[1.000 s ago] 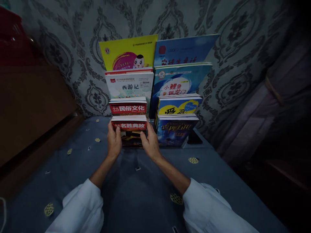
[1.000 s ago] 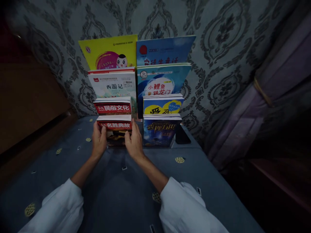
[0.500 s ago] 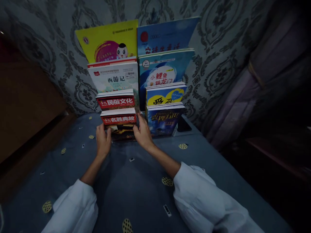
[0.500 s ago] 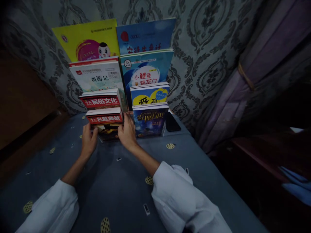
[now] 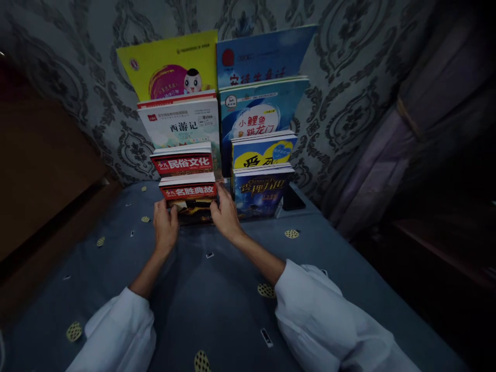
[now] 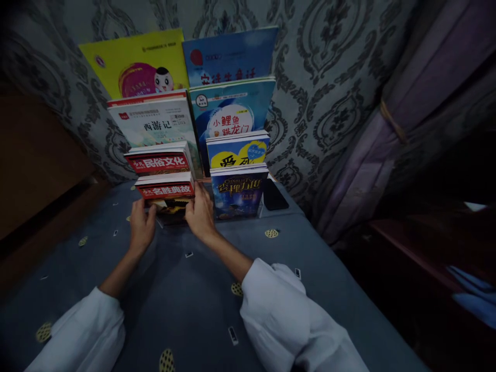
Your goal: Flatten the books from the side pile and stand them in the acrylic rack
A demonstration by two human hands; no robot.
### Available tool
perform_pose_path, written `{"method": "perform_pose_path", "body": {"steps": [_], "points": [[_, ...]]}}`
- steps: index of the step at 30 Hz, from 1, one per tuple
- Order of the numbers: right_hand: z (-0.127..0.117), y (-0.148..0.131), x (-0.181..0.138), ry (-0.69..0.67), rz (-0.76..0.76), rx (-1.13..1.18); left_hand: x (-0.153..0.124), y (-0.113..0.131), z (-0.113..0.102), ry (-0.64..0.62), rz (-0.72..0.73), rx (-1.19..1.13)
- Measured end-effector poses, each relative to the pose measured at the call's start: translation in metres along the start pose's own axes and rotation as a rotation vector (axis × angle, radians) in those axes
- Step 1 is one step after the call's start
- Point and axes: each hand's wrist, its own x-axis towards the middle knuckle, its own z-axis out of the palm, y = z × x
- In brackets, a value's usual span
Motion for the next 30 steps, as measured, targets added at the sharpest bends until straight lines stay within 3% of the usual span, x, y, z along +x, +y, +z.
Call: {"method": "perform_pose_path", "body": {"steps": [8, 17, 30], "points": [[-0.006, -0.001, 0.003, -0.015, 0.020, 0.030, 0.005, 0.013, -0.003, 0.012, -0.036, -0.147], [-0.001, -0.021, 0.025, 0.032, 0.070, 0.368, 0.057, 0.036, -0.006, -0.029, 0.036, -0.566], [0.003, -0.024, 0.023, 0.026, 0.124, 0.430, 0.055, 0.035, -0.008, -0.038, -0.028, -0.588]]}}
